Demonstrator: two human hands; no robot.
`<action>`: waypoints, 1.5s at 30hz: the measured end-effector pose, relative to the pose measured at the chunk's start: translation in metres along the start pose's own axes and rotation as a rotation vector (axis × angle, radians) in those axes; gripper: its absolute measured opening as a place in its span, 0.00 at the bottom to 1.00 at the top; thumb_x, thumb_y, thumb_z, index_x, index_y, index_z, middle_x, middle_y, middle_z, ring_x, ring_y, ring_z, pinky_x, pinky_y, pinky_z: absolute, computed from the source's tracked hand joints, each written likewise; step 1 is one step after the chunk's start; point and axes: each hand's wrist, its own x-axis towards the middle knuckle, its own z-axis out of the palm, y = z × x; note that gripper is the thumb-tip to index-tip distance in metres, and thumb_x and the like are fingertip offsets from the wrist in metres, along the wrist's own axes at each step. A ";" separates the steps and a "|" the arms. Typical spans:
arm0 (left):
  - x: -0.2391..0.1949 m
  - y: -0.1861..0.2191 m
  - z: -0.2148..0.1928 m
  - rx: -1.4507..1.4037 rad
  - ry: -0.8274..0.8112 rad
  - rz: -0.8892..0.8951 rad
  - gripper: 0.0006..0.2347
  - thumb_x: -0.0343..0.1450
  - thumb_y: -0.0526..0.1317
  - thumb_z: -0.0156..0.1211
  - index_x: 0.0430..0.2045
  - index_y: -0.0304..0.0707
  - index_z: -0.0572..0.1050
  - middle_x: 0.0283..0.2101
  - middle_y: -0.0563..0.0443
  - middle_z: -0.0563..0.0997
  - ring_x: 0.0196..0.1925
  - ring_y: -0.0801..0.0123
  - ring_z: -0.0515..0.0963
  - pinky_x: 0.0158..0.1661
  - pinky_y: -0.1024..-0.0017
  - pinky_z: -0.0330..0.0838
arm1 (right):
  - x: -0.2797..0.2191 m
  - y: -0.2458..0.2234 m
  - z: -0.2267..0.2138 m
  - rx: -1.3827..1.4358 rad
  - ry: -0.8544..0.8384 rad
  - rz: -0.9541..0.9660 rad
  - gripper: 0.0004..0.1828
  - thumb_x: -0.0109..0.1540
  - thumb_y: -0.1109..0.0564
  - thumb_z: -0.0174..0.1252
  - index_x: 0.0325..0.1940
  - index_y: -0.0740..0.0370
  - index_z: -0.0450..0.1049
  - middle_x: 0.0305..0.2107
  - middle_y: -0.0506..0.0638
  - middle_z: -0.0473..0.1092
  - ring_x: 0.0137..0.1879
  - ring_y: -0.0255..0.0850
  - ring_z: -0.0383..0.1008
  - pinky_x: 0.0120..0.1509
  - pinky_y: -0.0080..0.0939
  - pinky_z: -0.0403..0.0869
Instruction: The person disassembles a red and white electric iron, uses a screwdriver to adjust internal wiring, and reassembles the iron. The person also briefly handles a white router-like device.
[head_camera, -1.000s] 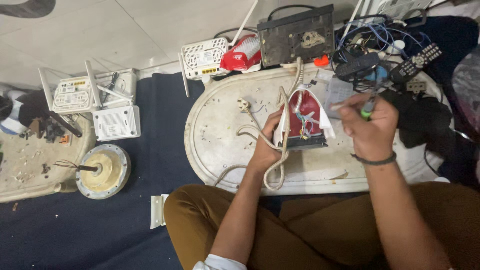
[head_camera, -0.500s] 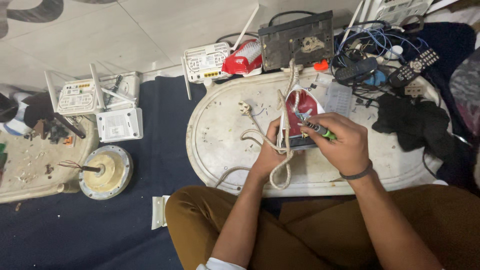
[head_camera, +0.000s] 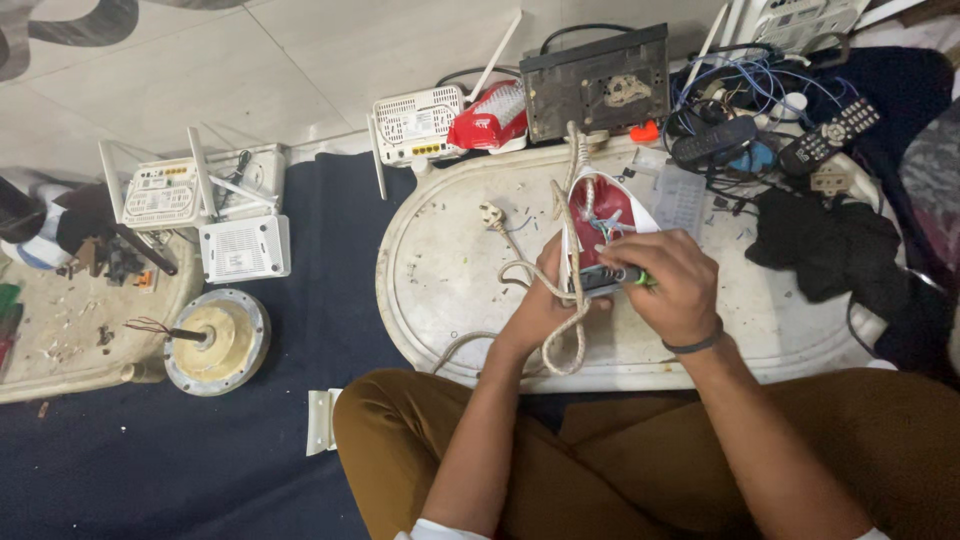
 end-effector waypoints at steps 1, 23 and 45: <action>-0.002 -0.007 -0.003 0.044 -0.013 0.007 0.50 0.60 0.39 0.80 0.75 0.31 0.50 0.76 0.35 0.57 0.78 0.45 0.57 0.75 0.57 0.53 | -0.001 0.001 0.001 -0.007 0.012 -0.021 0.16 0.52 0.72 0.66 0.42 0.60 0.80 0.40 0.49 0.79 0.46 0.45 0.79 0.52 0.44 0.76; 0.061 0.155 -0.054 0.294 0.079 0.078 0.34 0.66 0.40 0.72 0.68 0.39 0.63 0.74 0.25 0.55 0.77 0.38 0.56 0.70 0.56 0.56 | -0.006 0.018 -0.005 0.187 -0.093 -0.145 0.15 0.52 0.70 0.68 0.40 0.62 0.78 0.38 0.49 0.79 0.43 0.42 0.80 0.45 0.41 0.75; 0.090 0.113 -0.051 0.372 0.080 -0.141 0.20 0.59 0.38 0.76 0.44 0.44 0.77 0.43 0.42 0.79 0.44 0.55 0.81 0.47 0.64 0.76 | 0.009 0.000 -0.014 0.165 -0.146 -0.255 0.15 0.50 0.68 0.68 0.40 0.62 0.79 0.39 0.50 0.79 0.44 0.44 0.81 0.48 0.42 0.79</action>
